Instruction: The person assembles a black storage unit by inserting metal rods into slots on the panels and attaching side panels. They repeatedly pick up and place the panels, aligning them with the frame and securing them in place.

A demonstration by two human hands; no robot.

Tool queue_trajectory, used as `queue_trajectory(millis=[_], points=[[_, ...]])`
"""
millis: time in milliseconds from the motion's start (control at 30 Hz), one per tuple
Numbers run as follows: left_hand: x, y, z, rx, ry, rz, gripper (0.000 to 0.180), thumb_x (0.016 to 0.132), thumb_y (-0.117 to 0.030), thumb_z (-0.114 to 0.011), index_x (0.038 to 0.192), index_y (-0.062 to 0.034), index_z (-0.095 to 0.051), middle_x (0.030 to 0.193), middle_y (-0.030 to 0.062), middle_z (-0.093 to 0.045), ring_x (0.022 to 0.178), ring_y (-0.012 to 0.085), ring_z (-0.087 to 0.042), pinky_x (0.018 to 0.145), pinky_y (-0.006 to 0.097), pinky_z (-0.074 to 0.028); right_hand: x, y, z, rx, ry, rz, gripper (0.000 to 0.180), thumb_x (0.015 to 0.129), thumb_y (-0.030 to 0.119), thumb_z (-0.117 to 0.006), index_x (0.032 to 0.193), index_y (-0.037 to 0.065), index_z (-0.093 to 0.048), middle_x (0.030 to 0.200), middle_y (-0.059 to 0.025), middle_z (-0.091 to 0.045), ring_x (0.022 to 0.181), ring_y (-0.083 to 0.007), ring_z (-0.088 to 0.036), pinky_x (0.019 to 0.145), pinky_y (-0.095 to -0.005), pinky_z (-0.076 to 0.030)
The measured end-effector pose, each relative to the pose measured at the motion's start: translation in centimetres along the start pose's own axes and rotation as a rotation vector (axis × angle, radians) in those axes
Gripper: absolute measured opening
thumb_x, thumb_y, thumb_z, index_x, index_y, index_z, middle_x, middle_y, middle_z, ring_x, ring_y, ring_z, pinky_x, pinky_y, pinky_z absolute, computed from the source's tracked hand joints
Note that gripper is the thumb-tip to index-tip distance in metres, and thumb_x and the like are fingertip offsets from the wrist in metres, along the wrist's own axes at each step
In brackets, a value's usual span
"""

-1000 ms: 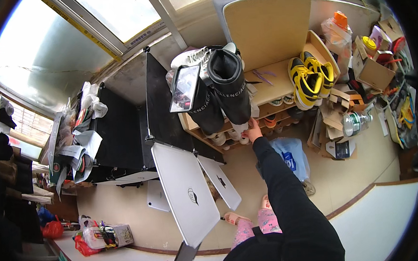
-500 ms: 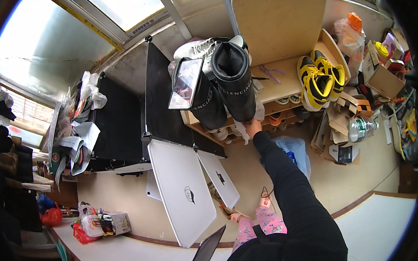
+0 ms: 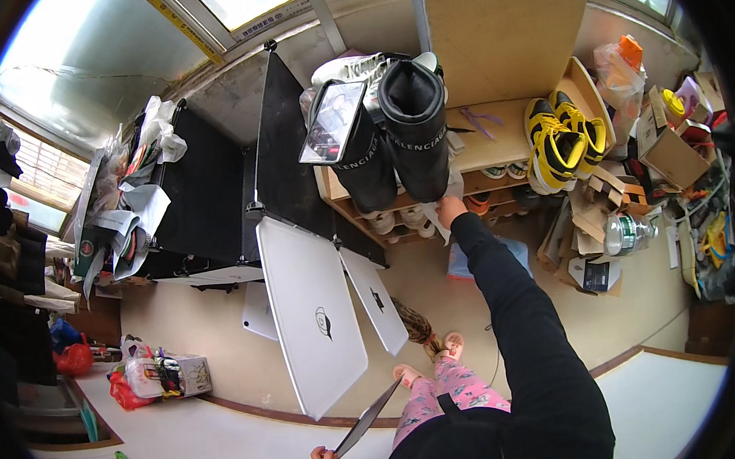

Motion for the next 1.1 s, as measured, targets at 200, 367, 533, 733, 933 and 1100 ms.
queue_trajectory(millis=[200,367,533,733,933,1100], points=[[0.1,0.4,-0.9,-0.020,0.049,-0.020,0.005,0.076,0.002,-0.057,0.081,0.0000,-0.056,0.104,0.0192,-0.046,0.089,0.0335,-0.050,0.079,0.038,-0.043,0.8,0.7,0.4,-0.314,0.262,0.026,0.022,0.083,0.012,-0.051,0.096,0.000,-0.064,0.097,-0.0198,-0.063,0.091,-0.0338,-0.060,0.078,-0.0430,-0.050],[0.9,0.7,-1.6,-0.015,0.070,-0.085,0.005,0.075,0.001,-0.057,0.080,-0.0001,-0.056,0.103,0.0192,-0.047,0.086,0.0324,-0.051,0.077,0.038,-0.043,1.3,1.0,1.9,-0.305,0.306,-0.033,0.025,0.083,0.011,-0.049,0.101,0.003,-0.065,0.101,-0.0192,-0.063,0.093,-0.0346,-0.060,0.077,-0.0424,-0.051],[1.2,1.3,-2.1,-0.031,0.081,-0.106,0.005,0.075,0.001,-0.058,0.080,-0.0004,-0.057,0.103,0.0191,-0.048,0.084,0.0315,-0.052,0.075,0.038,-0.044,0.6,2.1,2.9,-0.292,0.333,-0.102,0.028,0.081,0.013,-0.053,0.103,0.002,-0.065,0.105,-0.0196,-0.063,0.095,-0.0335,-0.061,0.078,-0.0418,-0.051],[1.7,1.0,-2.5,-0.033,0.091,-0.141,0.007,0.075,0.001,-0.059,0.081,-0.0006,-0.058,0.103,0.0189,-0.049,0.085,0.0314,-0.053,0.075,0.037,-0.044,-0.2,2.9,6.2,-0.322,0.344,-0.177,0.025,0.078,0.014,-0.056,0.095,0.002,-0.069,0.102,-0.0197,-0.064,0.095,-0.0335,-0.062,0.079,-0.0417,-0.051],[2.5,-1.3,-2.4,-0.091,0.083,-0.148,0.008,0.075,0.002,-0.059,0.082,-0.0006,-0.057,0.103,0.0184,-0.049,0.086,0.0314,-0.053,0.077,0.038,-0.044,-0.8,2.7,9.5,-0.235,0.259,-0.097,0.027,0.079,0.016,-0.049,0.094,0.002,-0.067,0.098,-0.0211,-0.064,0.096,-0.0349,-0.061,0.081,-0.0422,-0.049],[3.5,-4.1,-1.9,-0.121,0.089,-0.137,0.010,0.074,0.002,-0.060,0.084,-0.0009,-0.057,0.102,0.0178,-0.050,0.088,0.0325,-0.053,0.077,0.038,-0.045,0.2,2.9,9.0,-0.274,0.146,0.097,0.026,0.077,0.022,-0.053,0.086,0.002,-0.068,0.089,-0.0202,-0.065,0.086,-0.0351,-0.062,0.074,-0.0420,-0.050]])
Point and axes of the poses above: each hand's wrist, its own x-axis towards the middle knuckle, its own z-axis out of the back of the hand, y = z × x, the point moved 8 cm from there along x, towards the middle knuckle
